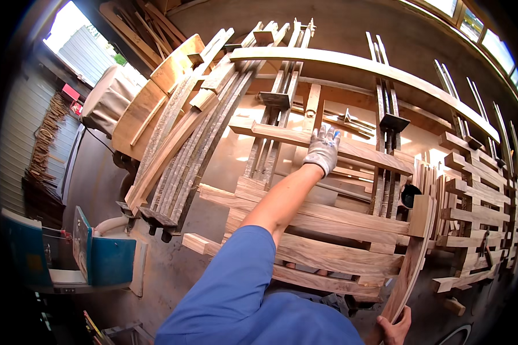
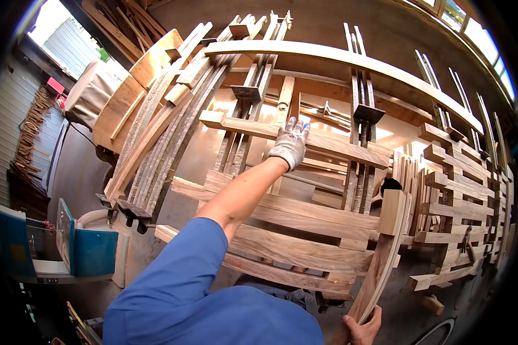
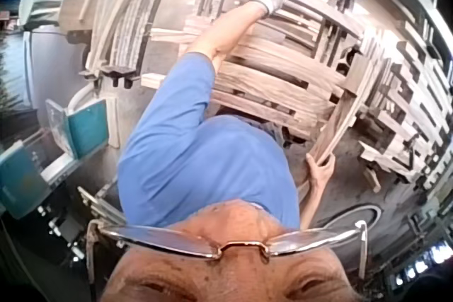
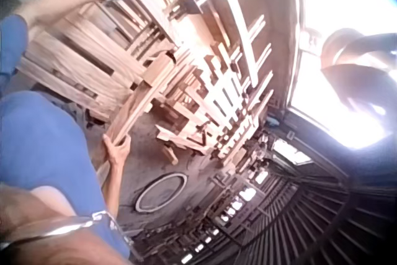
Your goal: The person arranges wooden planks on a jig, applies glue to small blocks, and uses a nail gun to fasten them to the planks. The person then places the assembled pieces into a larger wooden structure.
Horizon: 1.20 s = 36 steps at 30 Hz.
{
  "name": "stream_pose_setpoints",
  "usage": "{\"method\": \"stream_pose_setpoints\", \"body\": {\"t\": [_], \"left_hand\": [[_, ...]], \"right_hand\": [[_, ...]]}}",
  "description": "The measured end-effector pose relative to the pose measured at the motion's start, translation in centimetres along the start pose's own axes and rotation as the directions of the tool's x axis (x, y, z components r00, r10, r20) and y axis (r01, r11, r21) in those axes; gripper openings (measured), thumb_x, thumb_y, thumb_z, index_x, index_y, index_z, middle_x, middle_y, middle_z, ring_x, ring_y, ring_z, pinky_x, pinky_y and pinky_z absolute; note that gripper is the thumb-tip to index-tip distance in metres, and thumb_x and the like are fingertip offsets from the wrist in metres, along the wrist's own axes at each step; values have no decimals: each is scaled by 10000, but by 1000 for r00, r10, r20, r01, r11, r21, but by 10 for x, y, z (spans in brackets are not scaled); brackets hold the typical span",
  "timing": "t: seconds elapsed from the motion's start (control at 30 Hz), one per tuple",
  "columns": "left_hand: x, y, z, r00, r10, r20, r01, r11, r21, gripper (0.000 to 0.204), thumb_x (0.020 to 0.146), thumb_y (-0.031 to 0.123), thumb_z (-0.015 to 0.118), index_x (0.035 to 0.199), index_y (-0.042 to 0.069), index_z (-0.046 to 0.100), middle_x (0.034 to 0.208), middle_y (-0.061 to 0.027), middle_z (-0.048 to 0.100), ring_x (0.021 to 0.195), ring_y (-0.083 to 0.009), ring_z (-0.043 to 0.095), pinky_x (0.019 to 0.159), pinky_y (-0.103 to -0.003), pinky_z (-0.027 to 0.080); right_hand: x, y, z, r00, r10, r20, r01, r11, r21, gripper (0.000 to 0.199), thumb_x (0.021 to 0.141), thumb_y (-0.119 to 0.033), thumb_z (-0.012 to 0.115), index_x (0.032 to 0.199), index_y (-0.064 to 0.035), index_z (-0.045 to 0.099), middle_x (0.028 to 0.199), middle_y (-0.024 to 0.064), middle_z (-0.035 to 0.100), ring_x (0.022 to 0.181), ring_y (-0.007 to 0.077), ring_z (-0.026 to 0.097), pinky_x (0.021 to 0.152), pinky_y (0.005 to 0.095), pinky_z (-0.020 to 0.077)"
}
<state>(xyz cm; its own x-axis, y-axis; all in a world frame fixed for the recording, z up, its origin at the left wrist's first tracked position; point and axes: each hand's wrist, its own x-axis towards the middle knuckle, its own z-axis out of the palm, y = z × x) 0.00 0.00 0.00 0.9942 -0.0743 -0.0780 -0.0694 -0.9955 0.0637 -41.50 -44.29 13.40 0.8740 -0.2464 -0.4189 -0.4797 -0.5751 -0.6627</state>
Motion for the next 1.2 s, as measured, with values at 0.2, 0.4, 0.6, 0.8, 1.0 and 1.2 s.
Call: {"method": "stream_pose_setpoints", "body": {"t": [0.2,0.4,0.6,0.8,1.0,1.2], "left_hand": [[1,-11,7,975,102,-196,-66,981,181,372,1022,173,524,1373,153,647,1223,-70,690,1177,-277,616,1065,-479,444],[-12,-11,16,957,152,-248,-92,967,238,270,982,220,587,1236,194,675,1193,-57,657,1171,-245,595,950,-450,461],[-20,-12,21,963,138,-233,-71,958,276,240,978,216,585,1184,188,706,1211,-75,661,1182,-255,583,964,-456,449],[-21,-5,22,988,70,-135,-59,995,83,348,942,180,657,1290,164,648,1248,-102,697,1232,-280,634,1060,-459,438],[-22,-4,5,993,106,-52,-100,990,102,353,922,145,687,1274,155,670,1216,-96,733,1233,-281,657,1049,-459,486],[-28,-10,-71,982,46,-182,-42,999,27,347,909,220,741,1235,120,677,1267,-140,702,1173,-315,687,1027,-427,541]], "right_hand": [[2,-13,8,1000,-4,4,4,999,36,680,723,-186,983,1268,21,631,1123,112,674,991,231,653,860,367,566],[4,-10,7,998,53,29,-54,998,42,692,734,-194,978,1290,18,625,1125,110,676,1000,226,652,868,364,566],[5,-26,6,999,11,49,-14,999,50,686,731,-225,935,1276,32,608,1106,129,678,1003,241,660,894,374,557],[-4,-20,12,998,3,60,-12,987,158,690,683,-198,881,1263,3,566,1054,65,629,950,177,636,879,325,528],[-9,-7,14,999,-24,34,17,982,188,702,674,-212,898,1258,4,573,1037,58,633,934,168,635,862,314,528],[-13,-12,7,999,-10,46,2,982,187,750,629,-199,905,1266,25,577,1075,86,622,979,207,626,902,346,527]]}}
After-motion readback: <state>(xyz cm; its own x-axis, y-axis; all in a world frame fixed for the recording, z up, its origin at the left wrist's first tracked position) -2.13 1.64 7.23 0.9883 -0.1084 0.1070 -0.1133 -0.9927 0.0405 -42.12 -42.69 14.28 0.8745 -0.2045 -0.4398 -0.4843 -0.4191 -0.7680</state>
